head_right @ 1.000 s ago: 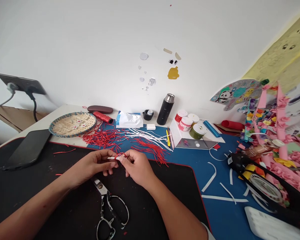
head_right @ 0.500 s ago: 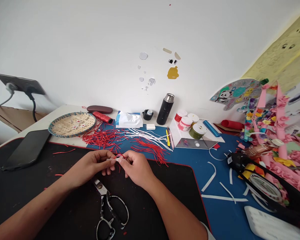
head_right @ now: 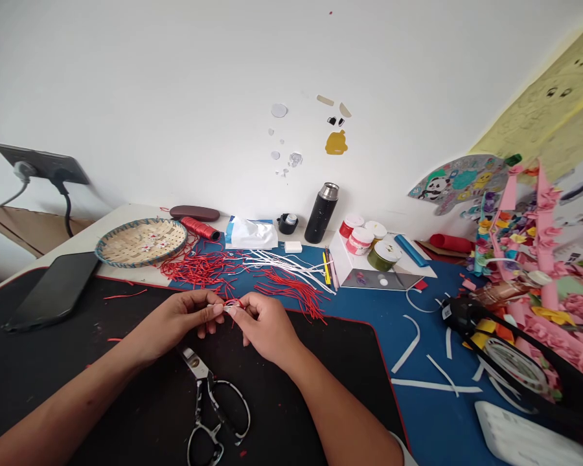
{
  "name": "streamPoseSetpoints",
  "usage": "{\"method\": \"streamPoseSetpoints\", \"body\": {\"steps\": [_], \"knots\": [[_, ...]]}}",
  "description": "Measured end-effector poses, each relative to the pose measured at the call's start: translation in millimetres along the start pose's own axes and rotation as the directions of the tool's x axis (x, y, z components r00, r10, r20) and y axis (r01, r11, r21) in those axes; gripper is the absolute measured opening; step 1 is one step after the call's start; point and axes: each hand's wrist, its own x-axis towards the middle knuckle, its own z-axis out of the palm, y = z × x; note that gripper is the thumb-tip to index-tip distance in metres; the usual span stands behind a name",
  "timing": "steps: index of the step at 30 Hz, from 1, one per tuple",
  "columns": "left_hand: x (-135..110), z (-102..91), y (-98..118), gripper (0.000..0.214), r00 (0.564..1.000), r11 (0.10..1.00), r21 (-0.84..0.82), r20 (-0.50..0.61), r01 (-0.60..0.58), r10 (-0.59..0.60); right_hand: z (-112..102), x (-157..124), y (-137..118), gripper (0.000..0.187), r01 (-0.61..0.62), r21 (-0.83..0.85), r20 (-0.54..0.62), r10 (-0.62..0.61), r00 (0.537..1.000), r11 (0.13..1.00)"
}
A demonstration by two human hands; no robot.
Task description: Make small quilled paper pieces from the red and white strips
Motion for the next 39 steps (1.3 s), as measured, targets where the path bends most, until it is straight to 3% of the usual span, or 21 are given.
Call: {"method": "streamPoseSetpoints", "body": {"steps": [14,24,39], "knots": [[-1,-2.1,1,0.037,1.0,0.999,0.049,-0.014,0.02,-0.019,2,0,-4,0.033,-0.026,0.086,0.022,0.024,0.999,0.996],[2,-2.5,-5,0.039,0.997,0.999,-0.03,-0.067,0.03,-0.032,2,-1,-3,0.031,-0.039,0.051,0.024,0.038,0.999,0.998],[-1,1.4,5,0.039,0.998,0.994,-0.1,0.032,0.051,-0.048,2,0,-3,0.031,-0.017,0.089,-0.01,0.018,1.0,0.996]]}}
